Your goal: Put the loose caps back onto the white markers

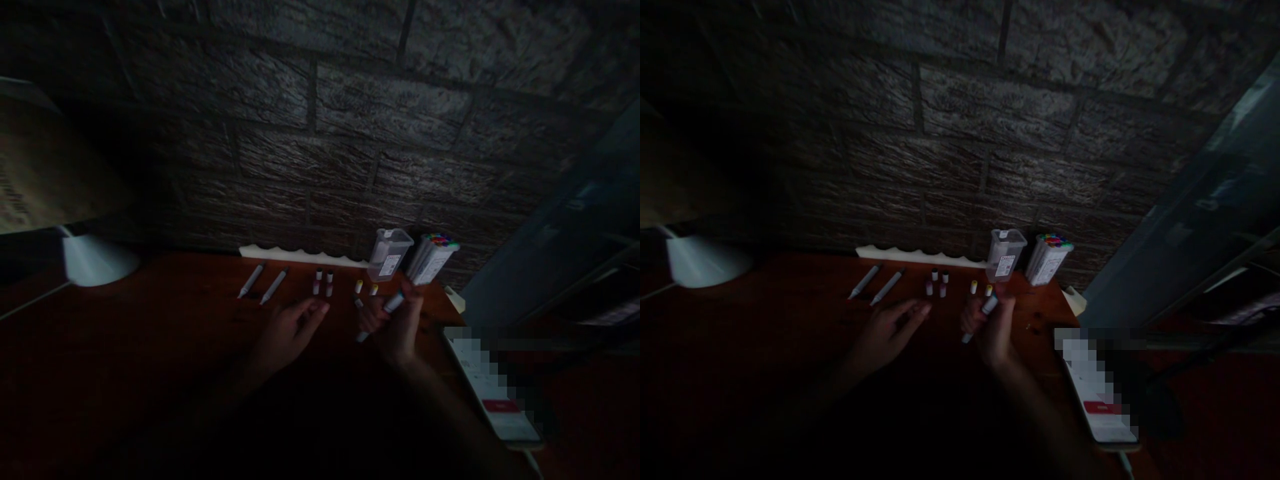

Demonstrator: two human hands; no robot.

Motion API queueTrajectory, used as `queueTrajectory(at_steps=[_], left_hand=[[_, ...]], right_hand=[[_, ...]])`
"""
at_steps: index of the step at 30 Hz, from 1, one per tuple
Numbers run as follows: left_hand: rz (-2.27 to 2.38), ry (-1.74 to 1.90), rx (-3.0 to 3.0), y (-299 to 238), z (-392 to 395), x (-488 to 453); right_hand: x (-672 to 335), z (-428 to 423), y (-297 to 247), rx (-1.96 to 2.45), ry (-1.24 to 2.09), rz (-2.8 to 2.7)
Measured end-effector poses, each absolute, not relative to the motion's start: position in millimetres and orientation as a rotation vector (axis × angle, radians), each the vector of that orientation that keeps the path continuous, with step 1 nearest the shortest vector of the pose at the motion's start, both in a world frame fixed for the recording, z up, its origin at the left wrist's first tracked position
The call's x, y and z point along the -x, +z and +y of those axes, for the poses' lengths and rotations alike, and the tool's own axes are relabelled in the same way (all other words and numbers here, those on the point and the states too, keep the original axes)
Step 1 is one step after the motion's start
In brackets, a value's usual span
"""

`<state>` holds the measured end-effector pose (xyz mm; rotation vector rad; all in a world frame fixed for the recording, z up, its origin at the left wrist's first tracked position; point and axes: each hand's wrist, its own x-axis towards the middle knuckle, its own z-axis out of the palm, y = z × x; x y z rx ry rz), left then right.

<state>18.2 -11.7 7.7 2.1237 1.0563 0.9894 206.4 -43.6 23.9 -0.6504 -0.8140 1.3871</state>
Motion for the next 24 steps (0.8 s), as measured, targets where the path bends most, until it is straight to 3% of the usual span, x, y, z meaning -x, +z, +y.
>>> queueTrajectory(at_steps=[6, 15, 24], left_hand=[[1.058, 0.982, -2.156, 4.6, -8.1, -16.9], [0.998, 0.93, -2.138, 5.7, -11.1, -16.6], [0.902, 0.799, -2.095, 6.4, -10.4, -16.9]], right_hand=[[-203.6, -34.2, 20.4, 0.767, 1.261, -0.753], [-211.5, -36.8, 13.0, 1.35, 0.873, -0.994], [-207.1, -34.5, 15.0, 1.122, 1.018, -0.937]])
